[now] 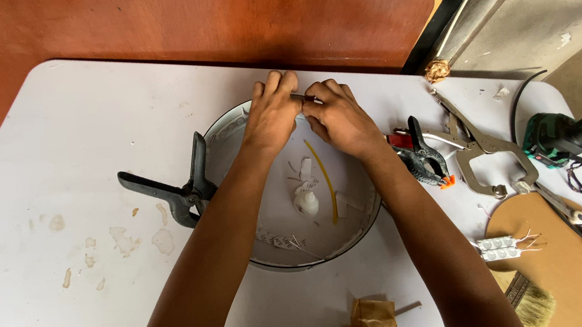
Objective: The person assembles a small light fixture on a white table. They use a clamp to hold a circular metal frame, attach a white plastic socket with wires, and use a lighter to heat-shrink a yellow sleeve over the wires. The person then secures the socket to the frame and adjusts the wiring.
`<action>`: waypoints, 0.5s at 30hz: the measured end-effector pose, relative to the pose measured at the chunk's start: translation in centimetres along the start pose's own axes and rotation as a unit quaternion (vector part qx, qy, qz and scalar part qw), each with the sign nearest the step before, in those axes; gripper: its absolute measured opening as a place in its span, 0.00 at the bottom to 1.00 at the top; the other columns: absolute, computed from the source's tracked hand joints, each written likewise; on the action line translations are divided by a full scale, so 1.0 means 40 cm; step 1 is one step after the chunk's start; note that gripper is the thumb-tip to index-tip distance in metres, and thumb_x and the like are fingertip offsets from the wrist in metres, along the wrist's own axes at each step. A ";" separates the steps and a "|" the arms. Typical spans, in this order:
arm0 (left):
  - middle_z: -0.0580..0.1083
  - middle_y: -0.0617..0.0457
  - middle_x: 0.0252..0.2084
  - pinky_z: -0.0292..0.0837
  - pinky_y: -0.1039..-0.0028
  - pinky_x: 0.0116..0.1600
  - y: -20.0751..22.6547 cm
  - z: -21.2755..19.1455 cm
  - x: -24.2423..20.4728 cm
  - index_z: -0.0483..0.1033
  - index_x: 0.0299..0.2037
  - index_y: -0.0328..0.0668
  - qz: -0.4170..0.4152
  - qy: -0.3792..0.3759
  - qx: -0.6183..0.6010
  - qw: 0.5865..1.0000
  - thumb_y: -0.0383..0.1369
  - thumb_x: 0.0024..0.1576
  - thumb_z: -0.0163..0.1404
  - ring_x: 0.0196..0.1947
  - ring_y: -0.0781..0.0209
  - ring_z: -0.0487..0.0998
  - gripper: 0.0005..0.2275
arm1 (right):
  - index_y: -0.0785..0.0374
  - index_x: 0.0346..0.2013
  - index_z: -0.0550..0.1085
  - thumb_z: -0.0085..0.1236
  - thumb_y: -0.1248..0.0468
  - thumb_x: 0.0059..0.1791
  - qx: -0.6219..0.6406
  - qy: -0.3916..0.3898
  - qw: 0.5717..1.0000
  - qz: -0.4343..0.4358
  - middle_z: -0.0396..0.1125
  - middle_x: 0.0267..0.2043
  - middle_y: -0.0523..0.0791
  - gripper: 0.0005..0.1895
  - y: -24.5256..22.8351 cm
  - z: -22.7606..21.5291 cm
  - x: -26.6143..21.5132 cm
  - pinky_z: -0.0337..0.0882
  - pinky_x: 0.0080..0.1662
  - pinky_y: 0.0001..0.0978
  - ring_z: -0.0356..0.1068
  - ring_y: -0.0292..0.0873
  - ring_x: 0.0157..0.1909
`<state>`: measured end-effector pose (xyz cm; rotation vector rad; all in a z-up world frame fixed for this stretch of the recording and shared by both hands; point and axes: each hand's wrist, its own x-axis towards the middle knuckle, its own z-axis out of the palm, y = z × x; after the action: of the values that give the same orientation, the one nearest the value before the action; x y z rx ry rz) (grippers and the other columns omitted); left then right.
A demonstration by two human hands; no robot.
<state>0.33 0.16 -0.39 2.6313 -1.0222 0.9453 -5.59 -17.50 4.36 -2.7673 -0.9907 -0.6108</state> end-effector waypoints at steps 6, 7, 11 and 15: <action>0.61 0.57 0.40 0.56 0.60 0.50 -0.007 0.002 0.002 0.81 0.23 0.49 -0.036 -0.007 0.013 0.999 0.28 0.45 0.62 0.48 0.53 0.59 0.04 | 0.56 0.35 0.72 0.59 0.67 0.51 -0.030 0.017 0.999 -0.009 0.68 0.33 0.43 0.04 0.007 0.014 0.000 0.60 0.57 0.46 0.67 0.47 0.47; 0.61 0.57 0.40 0.56 0.60 0.50 -0.015 0.019 -0.002 0.81 0.23 0.49 -0.036 -0.008 0.013 0.999 0.28 0.45 0.62 0.48 0.53 0.59 0.04 | 0.56 0.35 0.72 0.59 0.67 0.51 -0.030 0.017 0.999 -0.008 0.68 0.33 0.43 0.04 0.006 0.021 -0.003 0.60 0.57 0.46 0.67 0.47 0.47; 0.61 0.58 0.39 0.56 0.61 0.49 -0.030 0.035 -0.005 0.81 0.23 0.49 -0.059 0.001 0.012 0.998 0.28 0.47 0.60 0.48 0.54 0.59 0.03 | 0.56 0.34 0.73 0.61 0.68 0.49 -0.008 0.012 1.000 -0.010 0.71 0.32 0.43 0.05 -0.009 0.005 0.006 0.61 0.56 0.47 0.68 0.46 0.45; 0.62 0.57 0.40 0.57 0.62 0.49 -0.019 0.001 -0.010 0.81 0.23 0.47 -0.048 0.029 0.046 0.997 0.26 0.46 0.61 0.48 0.54 0.60 0.04 | 0.56 0.34 0.75 0.63 0.64 0.49 0.022 -0.001 1.000 -0.011 0.72 0.33 0.45 0.03 -0.025 -0.015 0.014 0.61 0.54 0.49 0.68 0.49 0.46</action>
<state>0.62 0.92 -0.61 2.6833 -0.8504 1.0638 -6.02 -16.56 5.14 -2.7219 -1.0242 -0.5826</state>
